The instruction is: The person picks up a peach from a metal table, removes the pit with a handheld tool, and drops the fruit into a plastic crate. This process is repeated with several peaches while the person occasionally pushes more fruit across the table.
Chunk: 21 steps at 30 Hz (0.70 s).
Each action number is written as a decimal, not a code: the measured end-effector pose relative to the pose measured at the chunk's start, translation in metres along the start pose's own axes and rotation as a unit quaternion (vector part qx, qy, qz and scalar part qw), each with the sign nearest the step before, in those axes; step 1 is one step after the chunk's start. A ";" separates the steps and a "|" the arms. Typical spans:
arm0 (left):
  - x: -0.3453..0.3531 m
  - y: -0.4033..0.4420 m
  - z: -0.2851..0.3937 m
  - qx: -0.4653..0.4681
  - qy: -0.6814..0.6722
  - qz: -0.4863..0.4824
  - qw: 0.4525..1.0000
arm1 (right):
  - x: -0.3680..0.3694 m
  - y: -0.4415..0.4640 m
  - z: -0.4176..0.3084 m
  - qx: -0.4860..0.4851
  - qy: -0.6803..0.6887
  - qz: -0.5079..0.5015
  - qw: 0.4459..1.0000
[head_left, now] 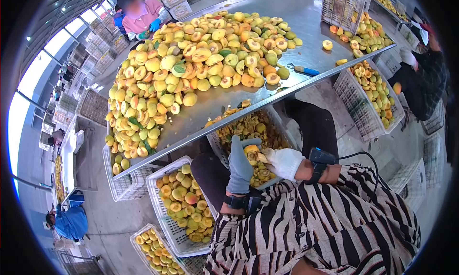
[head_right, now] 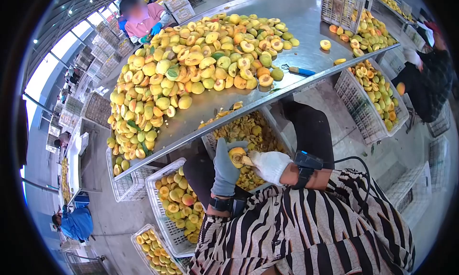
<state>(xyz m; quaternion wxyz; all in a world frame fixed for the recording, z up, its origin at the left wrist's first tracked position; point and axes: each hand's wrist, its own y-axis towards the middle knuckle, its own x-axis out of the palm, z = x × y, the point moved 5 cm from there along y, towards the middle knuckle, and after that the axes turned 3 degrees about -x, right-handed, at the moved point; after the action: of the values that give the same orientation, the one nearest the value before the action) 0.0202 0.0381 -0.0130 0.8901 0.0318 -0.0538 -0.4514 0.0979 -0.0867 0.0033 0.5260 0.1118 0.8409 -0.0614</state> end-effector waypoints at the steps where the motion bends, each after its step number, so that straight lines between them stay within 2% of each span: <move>1: 0.001 0.000 0.004 0.022 0.025 0.013 0.999 | -0.002 -0.001 0.000 0.001 0.000 0.000 1.000; 2: 0.002 0.001 0.003 0.021 0.025 0.012 0.999 | -0.005 -0.001 -0.001 0.004 -0.016 0.000 1.000; 4: 0.001 0.003 -0.014 -0.141 -0.101 0.038 0.984 | -0.004 -0.002 0.003 0.009 -0.030 -0.001 1.000; 6: 0.006 0.002 -0.014 -0.160 -0.078 0.024 0.984 | -0.003 -0.004 0.010 -0.048 -0.030 0.067 0.996; 10: 0.011 0.004 -0.020 -0.213 -0.067 0.000 0.975 | 0.009 -0.005 0.022 -0.043 -0.034 0.067 0.996; 14: 0.012 0.008 -0.003 -0.191 -0.061 0.003 0.980 | 0.011 -0.001 0.021 -0.034 -0.013 0.028 0.999; 17: 0.004 0.008 -0.005 -0.172 -0.123 0.046 0.976 | 0.015 0.005 0.019 -0.020 0.034 0.019 0.999; 19: -0.001 0.007 0.009 0.013 0.051 0.039 0.998 | 0.017 0.005 0.017 0.016 0.081 0.010 0.997; 20: -0.002 0.008 0.004 0.013 0.051 0.039 0.998 | 0.018 0.004 0.014 0.016 0.081 0.010 0.997; 21: -0.004 0.010 -0.010 -0.063 -0.089 0.048 0.993 | 0.018 0.002 0.013 0.035 0.088 0.004 0.996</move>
<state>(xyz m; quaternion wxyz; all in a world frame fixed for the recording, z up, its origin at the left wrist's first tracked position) 0.0273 0.0475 -0.0225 0.9029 -0.0676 -0.1056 -0.4112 0.1021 -0.0851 -0.0190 0.4462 0.1385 0.8807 -0.0785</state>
